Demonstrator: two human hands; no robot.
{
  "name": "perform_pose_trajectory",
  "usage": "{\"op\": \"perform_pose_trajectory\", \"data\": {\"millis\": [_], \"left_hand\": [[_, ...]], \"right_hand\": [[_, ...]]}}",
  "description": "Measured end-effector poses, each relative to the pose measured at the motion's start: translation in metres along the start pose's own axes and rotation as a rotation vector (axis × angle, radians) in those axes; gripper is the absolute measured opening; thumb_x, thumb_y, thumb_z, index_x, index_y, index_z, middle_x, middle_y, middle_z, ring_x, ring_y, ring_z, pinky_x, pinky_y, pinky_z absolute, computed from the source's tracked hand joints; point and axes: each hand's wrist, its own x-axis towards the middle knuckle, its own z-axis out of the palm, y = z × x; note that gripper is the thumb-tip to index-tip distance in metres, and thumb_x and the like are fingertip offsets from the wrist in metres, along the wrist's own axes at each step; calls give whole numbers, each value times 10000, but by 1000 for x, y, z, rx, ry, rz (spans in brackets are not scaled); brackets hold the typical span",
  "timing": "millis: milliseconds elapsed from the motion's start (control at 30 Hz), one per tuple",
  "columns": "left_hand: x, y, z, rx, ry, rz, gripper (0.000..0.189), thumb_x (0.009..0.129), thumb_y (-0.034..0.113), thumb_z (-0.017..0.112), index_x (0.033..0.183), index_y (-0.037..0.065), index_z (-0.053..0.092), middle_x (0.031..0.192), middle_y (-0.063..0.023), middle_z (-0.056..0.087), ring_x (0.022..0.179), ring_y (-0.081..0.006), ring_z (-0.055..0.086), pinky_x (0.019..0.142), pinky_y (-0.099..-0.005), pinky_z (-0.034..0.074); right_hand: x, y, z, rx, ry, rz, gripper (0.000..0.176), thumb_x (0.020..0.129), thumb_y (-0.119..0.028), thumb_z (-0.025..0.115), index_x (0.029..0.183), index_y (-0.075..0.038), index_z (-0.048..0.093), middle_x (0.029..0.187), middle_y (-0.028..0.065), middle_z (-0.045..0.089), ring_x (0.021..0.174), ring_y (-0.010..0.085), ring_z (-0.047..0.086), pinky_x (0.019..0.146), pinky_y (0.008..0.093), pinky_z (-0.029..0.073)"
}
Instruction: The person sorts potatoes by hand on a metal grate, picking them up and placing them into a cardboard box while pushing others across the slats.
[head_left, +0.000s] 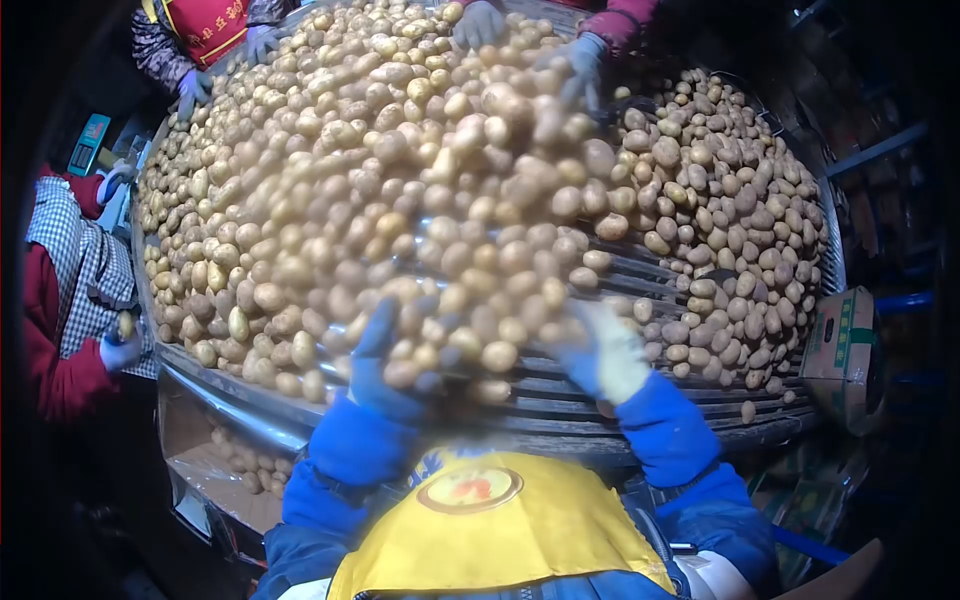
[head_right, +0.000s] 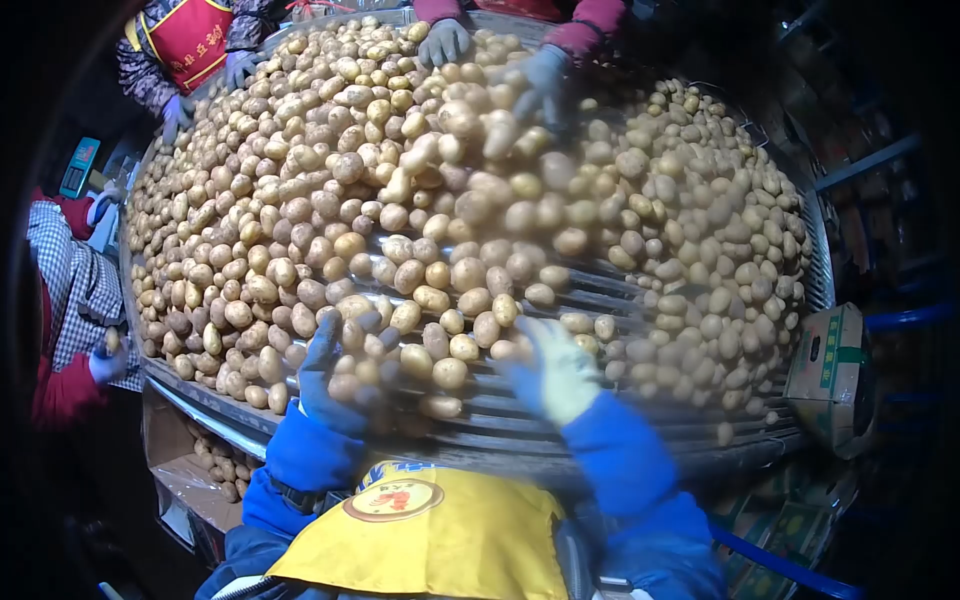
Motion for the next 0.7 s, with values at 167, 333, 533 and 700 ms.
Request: {"op": "perform_pose_trajectory", "data": {"millis": [167, 333, 533, 700], "left_hand": [[14, 2, -18, -83, -203, -87, 572, 1043, 512, 676, 1388, 60, 613, 1219, -130, 648, 1120, -287, 629, 964, -410, 571], [11, -3, -11, -25, 67, 50, 586, 1045, 522, 664, 1404, 63, 602, 1225, -145, 657, 1091, -307, 637, 970, -447, 569], [15, 7, -27, -200, -207, -119, 591, 1045, 532, 661, 1420, 79, 603, 1206, -160, 685, 1128, -321, 650, 974, -459, 578], [21, 11, -40, -172, -206, -140, 601, 1060, 565, 615, 1426, 89, 612, 1232, -159, 696, 1083, -327, 673, 893, -436, 605]], "right_hand": [[-13, -21, 27, -174, -211, -167, 605, 922, -293, 766, 1458, -82, 580, 1298, 183, 642, 1113, 365, 684, 926, 470, 567], [-17, -28, 13, 81, -328, -99, 484, 953, -219, 792, 1379, -30, 663, 1193, 206, 729, 1032, 343, 755, 904, 426, 608], [39, -18, -10, 25, -45, -44, 465, 930, -194, 794, 1364, -60, 693, 1099, 195, 755, 952, 338, 758, 873, 423, 606], [104, -3, 1, -151, 7, -60, 441, 990, -276, 696, 1389, -92, 665, 1239, 192, 711, 1072, 398, 715, 950, 486, 567]]}}
